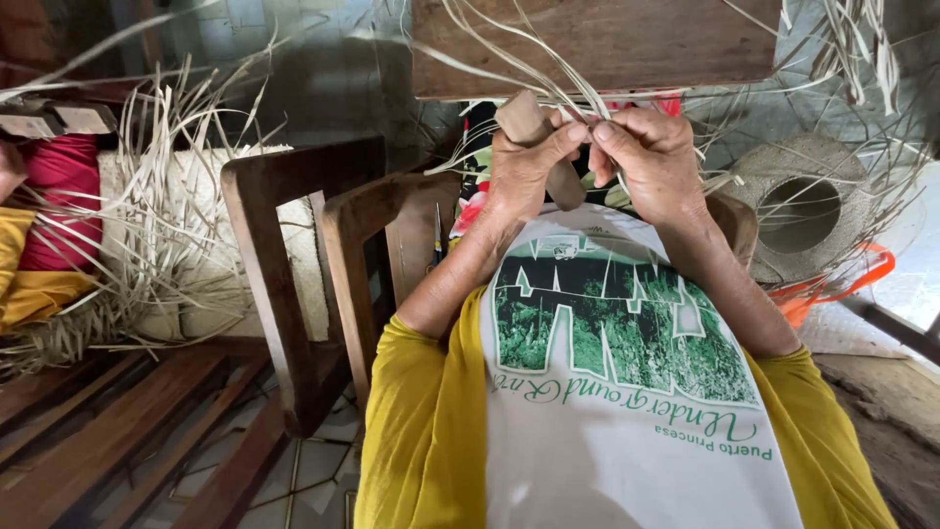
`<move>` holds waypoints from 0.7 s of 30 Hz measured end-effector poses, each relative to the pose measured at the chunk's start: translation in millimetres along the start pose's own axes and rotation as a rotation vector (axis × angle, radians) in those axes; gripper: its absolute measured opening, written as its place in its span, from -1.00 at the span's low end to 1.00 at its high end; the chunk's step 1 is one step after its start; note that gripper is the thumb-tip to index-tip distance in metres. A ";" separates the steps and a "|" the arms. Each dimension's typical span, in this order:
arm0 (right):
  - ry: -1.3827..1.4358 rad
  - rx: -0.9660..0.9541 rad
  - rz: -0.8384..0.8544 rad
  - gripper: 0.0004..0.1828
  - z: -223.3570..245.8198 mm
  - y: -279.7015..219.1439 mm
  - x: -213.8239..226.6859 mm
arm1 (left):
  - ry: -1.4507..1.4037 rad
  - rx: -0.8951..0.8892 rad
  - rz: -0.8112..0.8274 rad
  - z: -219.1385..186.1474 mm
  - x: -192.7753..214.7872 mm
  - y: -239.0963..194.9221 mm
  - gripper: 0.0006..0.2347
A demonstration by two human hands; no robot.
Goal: A person is rapidly weaving long, thin fibers together to create a handcrafted item, using their hands and occasionally a small wooden guide.
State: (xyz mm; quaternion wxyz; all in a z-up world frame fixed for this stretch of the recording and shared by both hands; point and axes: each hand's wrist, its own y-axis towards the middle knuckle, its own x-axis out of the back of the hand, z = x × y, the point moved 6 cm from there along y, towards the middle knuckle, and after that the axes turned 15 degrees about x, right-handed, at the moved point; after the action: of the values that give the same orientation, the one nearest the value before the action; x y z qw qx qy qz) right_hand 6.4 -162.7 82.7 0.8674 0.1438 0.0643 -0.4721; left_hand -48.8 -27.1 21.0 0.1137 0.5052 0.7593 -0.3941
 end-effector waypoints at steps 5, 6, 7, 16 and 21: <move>-0.047 0.003 -0.022 -0.81 2.3 -2.0 -8.3 | -0.058 0.020 0.025 -12.3 -8.7 -6.4 -0.88; -0.052 -0.027 -0.069 -0.80 -0.1 -3.9 -7.6 | -0.080 -0.012 0.036 -14.0 -8.7 -7.5 -0.86; -0.053 -0.027 -0.067 -0.80 0.8 -4.1 -9.3 | -0.081 -0.014 0.036 -14.4 -7.7 -9.0 -0.86; -0.153 0.048 -0.001 -0.84 9.1 -2.5 -19.2 | -0.026 -0.067 -0.008 -19.4 -2.2 -5.7 -0.85; 0.144 -0.122 -0.129 -0.87 -6.5 -7.1 -16.1 | 0.078 -0.106 0.065 -38.7 -13.3 -19.3 -0.90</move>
State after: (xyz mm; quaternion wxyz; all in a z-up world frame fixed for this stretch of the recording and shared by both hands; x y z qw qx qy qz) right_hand -8.2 -151.5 79.1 0.8355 0.1197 0.1641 -0.5106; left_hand -50.5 -12.0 63.6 0.1234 0.5379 0.7661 -0.3294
